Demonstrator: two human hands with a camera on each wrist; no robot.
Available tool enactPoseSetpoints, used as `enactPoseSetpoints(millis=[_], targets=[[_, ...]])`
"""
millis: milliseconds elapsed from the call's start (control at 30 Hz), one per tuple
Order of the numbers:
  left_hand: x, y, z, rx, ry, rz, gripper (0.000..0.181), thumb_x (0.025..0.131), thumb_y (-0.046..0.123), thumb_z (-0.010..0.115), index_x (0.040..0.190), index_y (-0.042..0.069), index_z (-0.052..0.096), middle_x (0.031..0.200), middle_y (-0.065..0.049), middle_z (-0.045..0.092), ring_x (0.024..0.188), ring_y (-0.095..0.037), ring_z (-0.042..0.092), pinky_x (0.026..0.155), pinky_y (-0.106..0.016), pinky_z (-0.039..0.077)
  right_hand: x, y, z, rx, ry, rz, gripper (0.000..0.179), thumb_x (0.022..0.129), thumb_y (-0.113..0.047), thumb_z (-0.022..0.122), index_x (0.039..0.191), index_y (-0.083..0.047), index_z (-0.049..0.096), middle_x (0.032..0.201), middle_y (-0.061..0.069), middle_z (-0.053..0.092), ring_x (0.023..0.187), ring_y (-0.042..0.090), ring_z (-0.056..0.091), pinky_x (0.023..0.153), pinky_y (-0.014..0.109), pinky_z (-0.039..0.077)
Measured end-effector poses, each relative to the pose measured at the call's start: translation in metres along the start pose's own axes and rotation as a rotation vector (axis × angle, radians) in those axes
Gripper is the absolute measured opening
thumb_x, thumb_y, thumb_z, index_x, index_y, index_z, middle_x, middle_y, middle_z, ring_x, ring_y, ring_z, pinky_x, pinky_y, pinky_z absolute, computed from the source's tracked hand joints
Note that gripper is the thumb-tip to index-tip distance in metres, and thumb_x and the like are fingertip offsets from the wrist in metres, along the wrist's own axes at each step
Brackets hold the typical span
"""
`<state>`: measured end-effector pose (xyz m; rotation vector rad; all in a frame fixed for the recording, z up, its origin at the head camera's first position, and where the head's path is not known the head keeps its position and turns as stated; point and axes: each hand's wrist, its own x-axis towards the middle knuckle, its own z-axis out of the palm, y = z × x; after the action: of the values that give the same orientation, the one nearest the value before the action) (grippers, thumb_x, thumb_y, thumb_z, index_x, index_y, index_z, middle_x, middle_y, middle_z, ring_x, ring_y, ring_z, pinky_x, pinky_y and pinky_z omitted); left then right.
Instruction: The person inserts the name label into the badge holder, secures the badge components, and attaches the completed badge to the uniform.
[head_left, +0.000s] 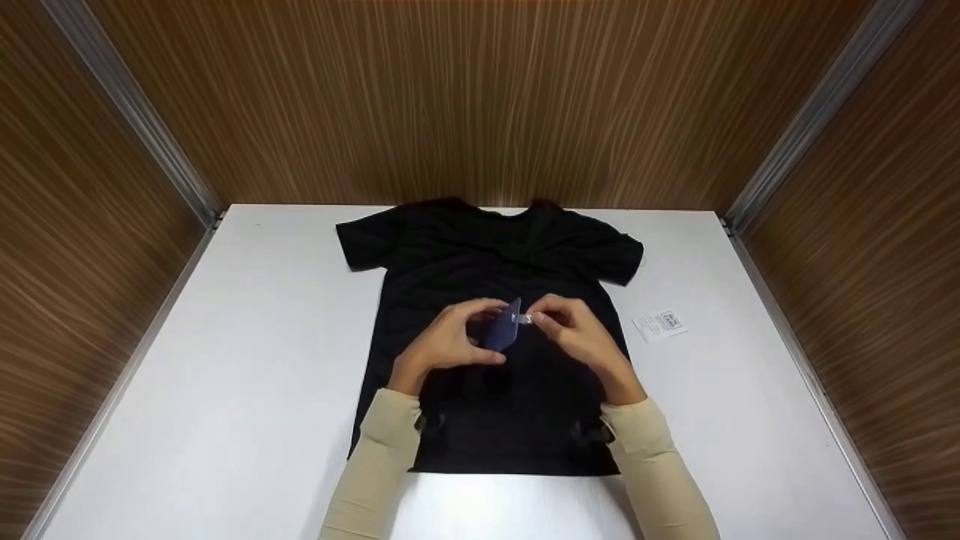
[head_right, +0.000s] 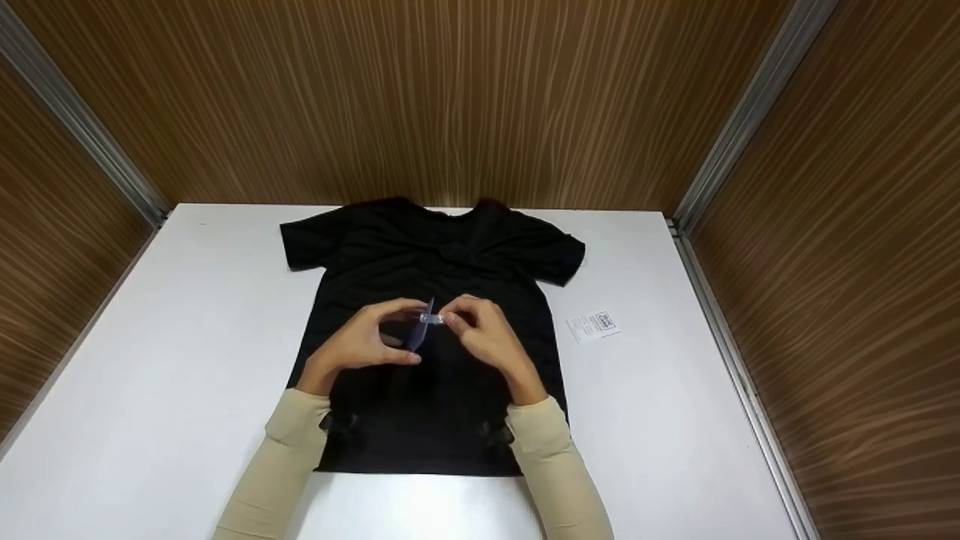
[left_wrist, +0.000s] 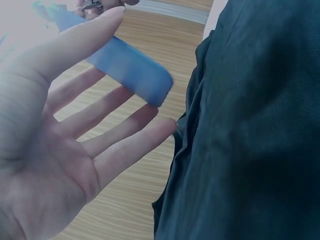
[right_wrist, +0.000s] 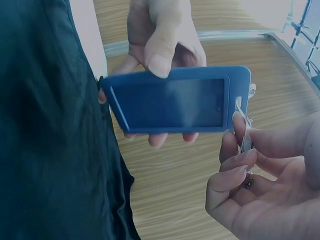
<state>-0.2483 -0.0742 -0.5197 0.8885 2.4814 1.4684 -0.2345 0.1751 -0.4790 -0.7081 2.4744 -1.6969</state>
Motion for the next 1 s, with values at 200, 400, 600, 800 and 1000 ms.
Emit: enactPoseSetpoints(millis=[200,400,600,800,1000], targets=[[0.000,-0.002,-0.004,-0.006,0.073,0.031,0.076,0.073,0.031,0.095,0.142,0.024,0.062,0.130,-0.002,0.065,0.118,-0.020,0.061,0.096,-0.043,0.058,0.000,0.001,-0.006,0.009,0.011,0.012,0.015,0.101,-0.004,0.062,0.098,0.005,0.073,0.080,0.007,0.057,0.066,0.007,0.052,0.062,0.020,0.043],[-0.001,-0.001,-0.008,0.019,0.169,0.054,0.075,0.070,0.031,0.097,0.138,0.022,0.067,0.123,-0.003,0.066,0.109,-0.019,0.059,0.097,-0.038,0.051,0.000,0.004,-0.011,0.008,0.035,0.015,0.015,0.101,-0.005,0.063,0.100,0.006,0.074,0.076,0.004,0.055,0.063,0.006,0.050,0.059,0.020,0.043],[-0.003,0.001,-0.012,0.043,0.212,0.063,0.070,0.070,0.033,0.097,0.134,0.021,0.071,0.126,-0.005,0.065,0.114,-0.020,0.059,0.096,-0.036,0.052,-0.001,0.006,-0.016,0.004,0.004,0.023,0.017,0.102,-0.005,0.061,0.103,0.008,0.073,0.077,0.008,0.056,0.063,0.006,0.051,0.059,0.020,0.044],[-0.003,0.002,-0.013,0.032,0.242,0.095,0.066,0.069,0.028,0.098,0.129,0.016,0.074,0.125,-0.007,0.069,0.117,-0.022,0.061,0.100,-0.040,0.052,-0.002,0.008,-0.019,-0.003,-0.041,0.028,0.018,0.102,-0.001,0.059,0.108,0.010,0.071,0.079,0.013,0.057,0.066,0.007,0.052,0.063,0.019,0.047],[-0.004,0.005,-0.015,0.061,0.254,0.099,0.067,0.068,0.025,0.099,0.129,0.014,0.074,0.126,-0.009,0.069,0.118,-0.024,0.062,0.102,-0.041,0.051,-0.002,0.009,-0.021,-0.011,-0.029,0.025,0.015,0.100,0.002,0.060,0.107,0.010,0.072,0.083,0.026,0.061,0.066,0.009,0.055,0.063,0.019,0.049]])
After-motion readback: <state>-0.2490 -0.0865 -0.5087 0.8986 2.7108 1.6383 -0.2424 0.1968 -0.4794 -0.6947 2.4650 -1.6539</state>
